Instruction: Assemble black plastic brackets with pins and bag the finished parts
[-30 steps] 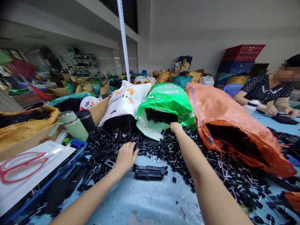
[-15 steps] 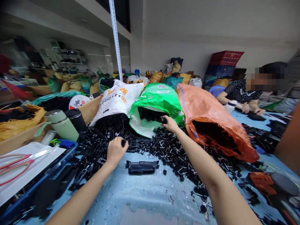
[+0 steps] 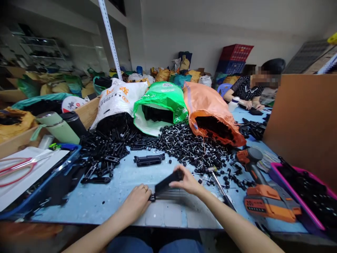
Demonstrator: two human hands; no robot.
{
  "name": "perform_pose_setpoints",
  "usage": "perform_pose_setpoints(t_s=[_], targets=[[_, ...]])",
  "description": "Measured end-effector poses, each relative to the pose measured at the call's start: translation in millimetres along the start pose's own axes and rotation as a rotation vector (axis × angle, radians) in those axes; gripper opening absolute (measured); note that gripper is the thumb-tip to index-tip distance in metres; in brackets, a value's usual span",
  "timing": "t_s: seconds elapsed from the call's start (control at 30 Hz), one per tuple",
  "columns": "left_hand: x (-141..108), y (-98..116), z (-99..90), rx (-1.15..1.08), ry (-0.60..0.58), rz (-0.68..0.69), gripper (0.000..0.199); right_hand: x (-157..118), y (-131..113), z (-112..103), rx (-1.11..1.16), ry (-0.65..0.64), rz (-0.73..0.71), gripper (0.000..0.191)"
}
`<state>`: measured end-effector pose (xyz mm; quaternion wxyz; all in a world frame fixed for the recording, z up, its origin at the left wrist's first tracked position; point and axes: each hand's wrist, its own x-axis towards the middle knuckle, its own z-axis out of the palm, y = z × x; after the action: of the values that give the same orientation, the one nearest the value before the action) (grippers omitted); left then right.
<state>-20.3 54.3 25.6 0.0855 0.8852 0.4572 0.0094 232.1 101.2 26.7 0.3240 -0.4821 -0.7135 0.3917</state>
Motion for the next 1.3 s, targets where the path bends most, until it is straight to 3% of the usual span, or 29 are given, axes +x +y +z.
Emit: perform_pose_setpoints(t_s=[0.1,0.2,0.27,0.37,0.43,0.5,0.57,0.73,0.93,1.0,1.13,1.2,1.3], targets=[[-13.5,-10.8,14.8,-0.090,0.087,0.016,0.023,-55.7,8.0,3.9,-0.349,-0.100,-0.034,0.036],[-19.2,-9.9,22.5,-0.266,0.193,-0.014,0.033,-70.1,2.5,20.7,-0.493,-0.125,-0.165,0.042],[-18.5,-0.8,22.0,-0.444,0.277,-0.071,0.036,-64.0,-5.6,41.0,-0.379,-0.053,-0.171,0.040],[-15.7,18.0,14.3,-0.730,0.334,-0.166,0.039,-50.9,-18.8,72.9,0.096,0.055,0.060,0.044],[-15.3,28.7,7.6,-0.850,0.373,-0.215,0.040,-47.0,-26.0,86.8,0.426,0.041,0.226,0.053],[-16.9,35.7,2.0,-0.883,0.449,-0.241,0.038,-47.2,-30.3,90.1,0.586,-0.002,0.276,0.059],[-20.0,39.2,-2.0,-0.858,0.500,-0.240,0.037,-49.2,-31.6,83.4,0.579,-0.025,0.210,0.059],[-22.4,49.4,-3.5,-0.813,0.518,-0.245,0.036,-52.1,-32.7,62.1,0.273,-0.056,-0.006,0.051],[-10.4,68.8,0.0,-0.930,0.829,-0.340,0.035,-57.2,-43.6,84.5,0.295,0.122,-0.078,0.050],[-8.6,62.6,-0.1,-0.931,0.821,-0.259,0.034,-59.4,-44.9,89.5,0.261,0.143,-0.104,0.050],[-8.0,42.7,4.0,-0.892,0.664,-0.086,0.034,-60.3,-42.0,91.3,0.166,0.157,-0.132,0.051],[-8.1,40.3,11.8,-0.870,0.647,-0.144,0.034,-57.6,-38.7,88.3,0.126,0.144,-0.109,0.051],[-9.1,45.0,26.9,-0.777,0.594,-0.361,0.037,-46.6,-28.5,69.0,-0.076,-0.038,-0.086,0.049]])
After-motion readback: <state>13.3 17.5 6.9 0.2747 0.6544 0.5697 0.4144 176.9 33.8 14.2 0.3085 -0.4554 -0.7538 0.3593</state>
